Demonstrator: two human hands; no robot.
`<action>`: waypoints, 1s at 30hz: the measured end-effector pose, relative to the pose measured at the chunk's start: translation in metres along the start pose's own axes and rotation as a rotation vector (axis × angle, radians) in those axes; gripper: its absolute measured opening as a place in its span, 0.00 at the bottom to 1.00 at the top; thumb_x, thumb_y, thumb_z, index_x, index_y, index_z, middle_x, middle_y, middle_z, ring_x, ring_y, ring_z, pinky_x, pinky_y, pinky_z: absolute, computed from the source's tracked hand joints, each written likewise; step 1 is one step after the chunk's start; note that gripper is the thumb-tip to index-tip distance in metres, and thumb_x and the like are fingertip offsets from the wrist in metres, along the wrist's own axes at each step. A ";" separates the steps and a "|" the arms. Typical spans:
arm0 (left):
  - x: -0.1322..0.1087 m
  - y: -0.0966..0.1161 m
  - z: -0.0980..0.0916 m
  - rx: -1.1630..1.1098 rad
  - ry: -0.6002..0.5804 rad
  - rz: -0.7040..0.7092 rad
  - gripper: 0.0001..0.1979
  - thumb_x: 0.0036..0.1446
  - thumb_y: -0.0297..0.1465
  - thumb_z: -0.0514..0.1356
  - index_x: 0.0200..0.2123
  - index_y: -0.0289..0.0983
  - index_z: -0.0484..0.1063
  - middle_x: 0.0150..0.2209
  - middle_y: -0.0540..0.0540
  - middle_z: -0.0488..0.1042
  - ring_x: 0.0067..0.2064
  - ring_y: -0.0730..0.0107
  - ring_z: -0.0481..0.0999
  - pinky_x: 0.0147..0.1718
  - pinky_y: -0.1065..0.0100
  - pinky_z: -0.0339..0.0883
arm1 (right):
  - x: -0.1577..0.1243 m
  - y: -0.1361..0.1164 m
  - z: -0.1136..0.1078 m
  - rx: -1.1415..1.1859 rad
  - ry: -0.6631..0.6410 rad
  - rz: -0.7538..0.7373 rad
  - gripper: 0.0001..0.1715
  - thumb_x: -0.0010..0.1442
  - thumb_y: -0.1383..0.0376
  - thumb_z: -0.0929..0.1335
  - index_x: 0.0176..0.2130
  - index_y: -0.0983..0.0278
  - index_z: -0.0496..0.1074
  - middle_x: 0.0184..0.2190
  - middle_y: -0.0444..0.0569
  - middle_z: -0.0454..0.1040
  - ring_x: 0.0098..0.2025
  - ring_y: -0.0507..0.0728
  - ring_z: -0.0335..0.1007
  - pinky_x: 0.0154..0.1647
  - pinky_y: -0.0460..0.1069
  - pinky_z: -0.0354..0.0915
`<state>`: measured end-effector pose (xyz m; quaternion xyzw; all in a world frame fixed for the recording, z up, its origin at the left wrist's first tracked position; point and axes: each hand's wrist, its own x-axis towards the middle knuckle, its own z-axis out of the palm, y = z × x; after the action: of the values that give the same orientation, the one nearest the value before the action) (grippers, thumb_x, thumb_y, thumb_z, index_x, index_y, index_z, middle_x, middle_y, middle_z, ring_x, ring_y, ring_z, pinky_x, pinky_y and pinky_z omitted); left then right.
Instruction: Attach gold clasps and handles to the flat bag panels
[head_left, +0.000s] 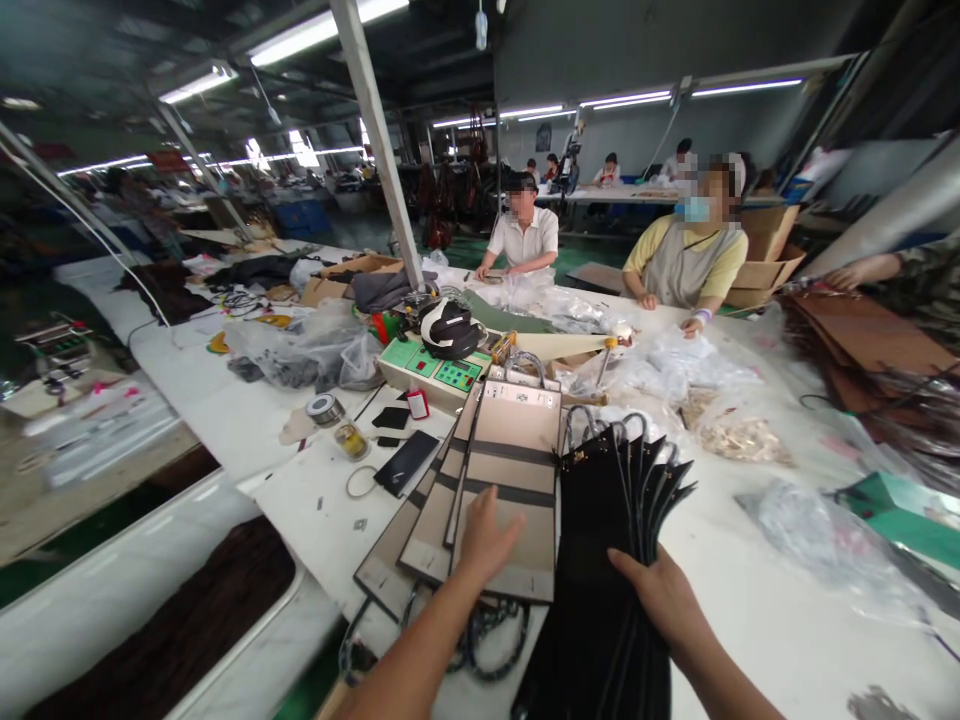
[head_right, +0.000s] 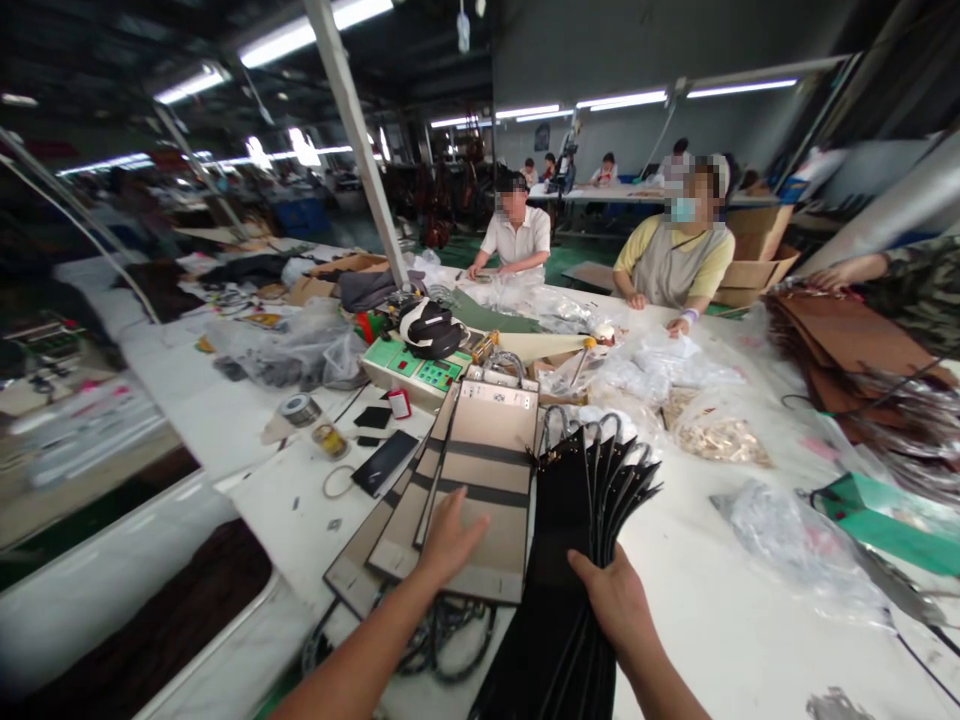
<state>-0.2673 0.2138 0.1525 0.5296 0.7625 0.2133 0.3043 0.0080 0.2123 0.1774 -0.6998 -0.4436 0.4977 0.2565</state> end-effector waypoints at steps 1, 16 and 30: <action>0.016 -0.008 -0.003 0.041 0.050 -0.054 0.38 0.60 0.38 0.62 0.69 0.26 0.63 0.71 0.29 0.61 0.74 0.45 0.58 0.73 0.54 0.48 | 0.000 0.001 0.000 -0.011 0.000 0.007 0.39 0.52 0.42 0.70 0.54 0.63 0.71 0.52 0.55 0.80 0.56 0.68 0.77 0.59 0.58 0.70; 0.053 -0.043 -0.001 0.066 0.251 -0.180 0.34 0.60 0.35 0.66 0.66 0.30 0.64 0.62 0.29 0.71 0.67 0.44 0.67 0.66 0.54 0.59 | 0.003 0.002 0.001 -0.008 -0.008 0.010 0.37 0.54 0.43 0.70 0.55 0.62 0.70 0.53 0.53 0.79 0.57 0.67 0.75 0.61 0.60 0.68; -0.049 0.013 -0.036 -0.035 -0.252 0.422 0.37 0.61 0.29 0.55 0.74 0.38 0.59 0.69 0.39 0.67 0.68 0.47 0.69 0.70 0.52 0.59 | 0.000 0.013 -0.005 0.040 0.033 0.081 0.37 0.54 0.43 0.71 0.54 0.64 0.72 0.49 0.53 0.81 0.54 0.68 0.78 0.59 0.59 0.71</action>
<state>-0.2708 0.1727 0.1987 0.6942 0.5872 0.2176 0.3547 0.0171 0.2064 0.1689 -0.7199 -0.4006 0.5049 0.2576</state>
